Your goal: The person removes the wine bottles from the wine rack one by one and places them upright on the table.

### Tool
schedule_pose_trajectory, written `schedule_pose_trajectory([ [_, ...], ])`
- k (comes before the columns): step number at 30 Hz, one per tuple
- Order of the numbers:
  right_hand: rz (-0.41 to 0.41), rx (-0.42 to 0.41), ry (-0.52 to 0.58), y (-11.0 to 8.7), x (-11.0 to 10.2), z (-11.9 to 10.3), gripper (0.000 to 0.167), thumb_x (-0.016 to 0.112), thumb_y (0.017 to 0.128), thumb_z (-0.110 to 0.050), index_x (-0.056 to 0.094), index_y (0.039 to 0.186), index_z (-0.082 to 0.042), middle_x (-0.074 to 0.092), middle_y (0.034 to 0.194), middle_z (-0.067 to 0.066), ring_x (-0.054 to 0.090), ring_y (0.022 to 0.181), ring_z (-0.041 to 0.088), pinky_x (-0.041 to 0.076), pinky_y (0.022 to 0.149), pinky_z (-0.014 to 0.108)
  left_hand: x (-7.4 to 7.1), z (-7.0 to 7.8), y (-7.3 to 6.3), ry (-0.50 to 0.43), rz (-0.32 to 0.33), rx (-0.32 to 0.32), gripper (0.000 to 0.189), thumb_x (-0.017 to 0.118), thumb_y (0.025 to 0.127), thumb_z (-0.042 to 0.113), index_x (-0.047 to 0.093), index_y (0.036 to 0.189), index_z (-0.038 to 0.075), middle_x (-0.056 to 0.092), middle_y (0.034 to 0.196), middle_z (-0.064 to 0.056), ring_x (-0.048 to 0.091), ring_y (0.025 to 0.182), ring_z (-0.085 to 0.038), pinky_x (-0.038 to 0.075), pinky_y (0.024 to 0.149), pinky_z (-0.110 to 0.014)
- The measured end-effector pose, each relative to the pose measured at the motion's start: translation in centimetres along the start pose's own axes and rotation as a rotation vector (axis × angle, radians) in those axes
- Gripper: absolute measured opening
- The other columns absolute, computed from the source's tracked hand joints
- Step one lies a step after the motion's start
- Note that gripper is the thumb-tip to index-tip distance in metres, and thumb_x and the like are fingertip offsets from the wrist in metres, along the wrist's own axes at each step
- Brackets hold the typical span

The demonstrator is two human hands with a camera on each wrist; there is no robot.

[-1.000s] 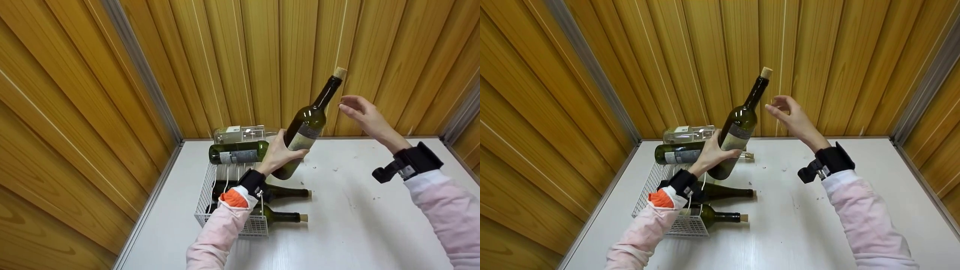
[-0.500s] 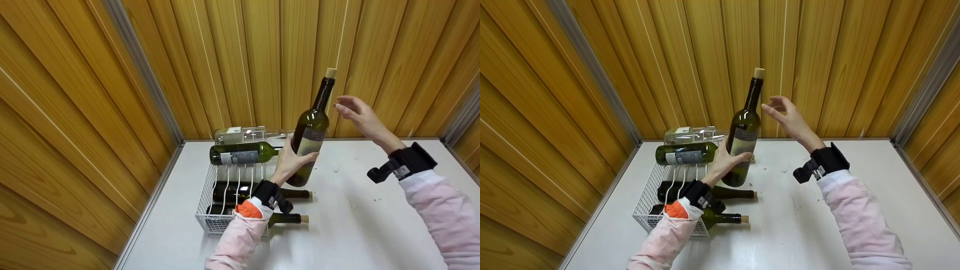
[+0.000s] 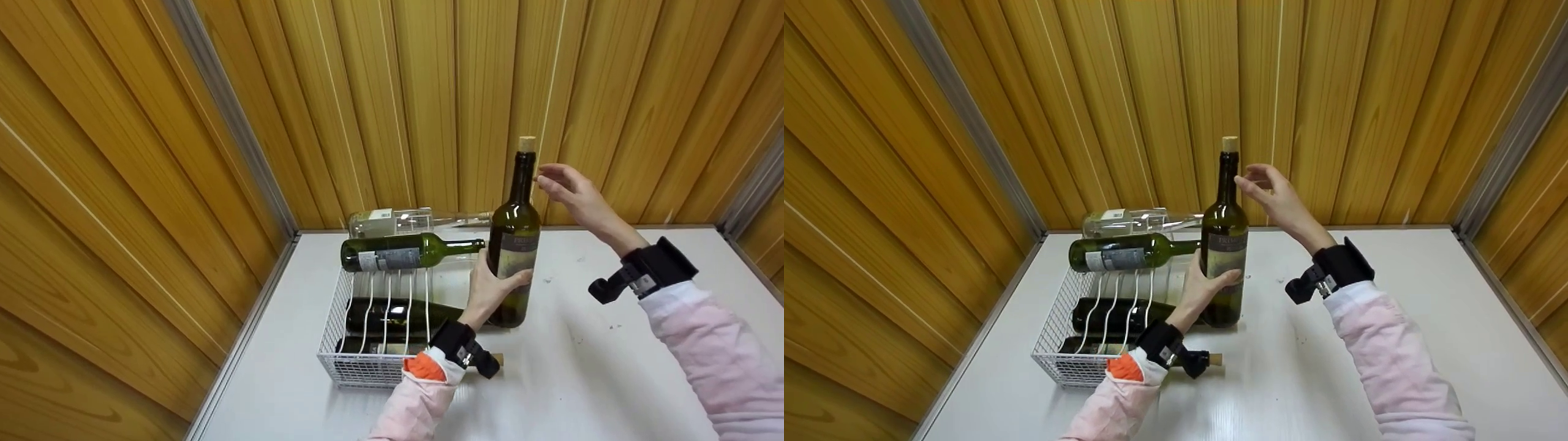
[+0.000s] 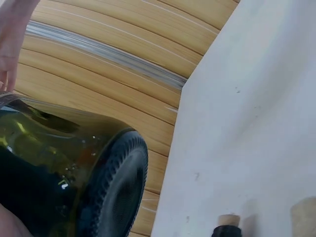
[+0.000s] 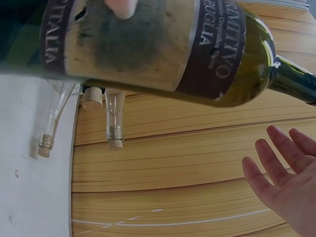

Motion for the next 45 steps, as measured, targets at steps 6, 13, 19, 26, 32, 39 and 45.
schedule_pose_trajectory([
  [6,-0.011,0.01,0.016,-0.2,0.6,0.6,0.052,0.044,0.095,-0.028,0.032,0.133,0.005,0.042,0.124,0.018,0.041,0.111,0.024,0.035,0.089,0.031,0.8,-1.1,-0.8,-0.019,-0.013,-0.028,0.062,0.077,0.064,0.04,0.046,0.113,0.02,0.055,0.093,0.013,0.054,0.084,-0.006,0.043,0.072,-0.03],
  [13,-0.029,0.056,0.054,-0.4,1.8,1.5,0.051,0.044,0.095,-0.027,0.031,0.133,0.005,0.041,0.124,0.017,0.041,0.111,0.022,0.033,0.092,0.039,1.6,-2.2,-1.8,-0.038,-0.007,-0.098,0.066,0.077,0.064,0.04,0.045,0.117,0.018,0.054,0.095,0.013,0.052,0.086,-0.006,0.042,0.075,-0.031],
  [19,-0.036,0.122,0.098,-0.5,2.7,2.0,0.051,0.044,0.095,-0.028,0.03,0.133,0.003,0.042,0.123,0.021,0.043,0.108,0.026,0.035,0.087,0.041,2.8,-2.6,-3.0,-0.073,-0.012,-0.065,0.056,0.077,0.063,0.037,0.047,0.108,0.021,0.054,0.09,0.013,0.054,0.081,-0.006,0.043,0.07,-0.029],
  [26,-0.038,0.147,0.187,-0.5,3.6,1.6,0.052,0.046,0.095,-0.025,0.026,0.132,0.006,0.043,0.125,0.023,0.048,0.107,0.026,0.037,0.09,0.04,3.9,-3.1,-3.7,-0.077,-0.021,-0.069,0.051,0.079,0.064,0.034,0.047,0.102,0.021,0.055,0.086,0.013,0.054,0.078,-0.006,0.043,0.07,-0.028],
  [32,0.002,0.145,0.337,-0.4,3.8,2.2,0.039,0.053,0.092,-0.022,0.037,0.116,0.003,0.056,0.099,0.012,0.059,0.085,0.018,0.046,0.076,0.03,4.1,-3.2,-3.7,-0.049,-0.051,-0.126,0.051,0.079,0.065,0.035,0.046,0.102,0.022,0.055,0.085,0.013,0.054,0.078,-0.006,0.043,0.07,-0.028],
  [39,0.08,0.108,0.35,-0.5,4.1,2.3,0.017,0.056,0.09,-0.011,0.045,0.09,0.002,0.053,0.062,0.005,0.053,0.055,0.013,0.045,0.054,0.026,4.3,-3.0,-3.7,-0.043,-0.104,-0.133,0.057,0.081,0.064,0.032,0.044,0.107,0.021,0.054,0.089,0.013,0.054,0.081,-0.005,0.042,0.073,-0.027],
  [45,0.058,0.01,0.125,-1.1,4.6,2.1,0.022,0.054,0.091,-0.008,0.047,0.078,0.008,0.052,0.057,0.009,0.05,0.051,0.013,0.042,0.053,0.025,4.3,-2.6,-3.8,-0.034,-0.235,-0.167,0.064,0.081,0.065,0.03,0.042,0.114,0.02,0.054,0.098,0.012,0.052,0.089,-0.004,0.041,0.078,-0.025],
])
Point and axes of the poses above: each hand's wrist, its own y-axis towards the middle knuckle, its own x-axis out of the palm, z = x × y, the point moved 2 cm from there along y, towards the middle knuckle
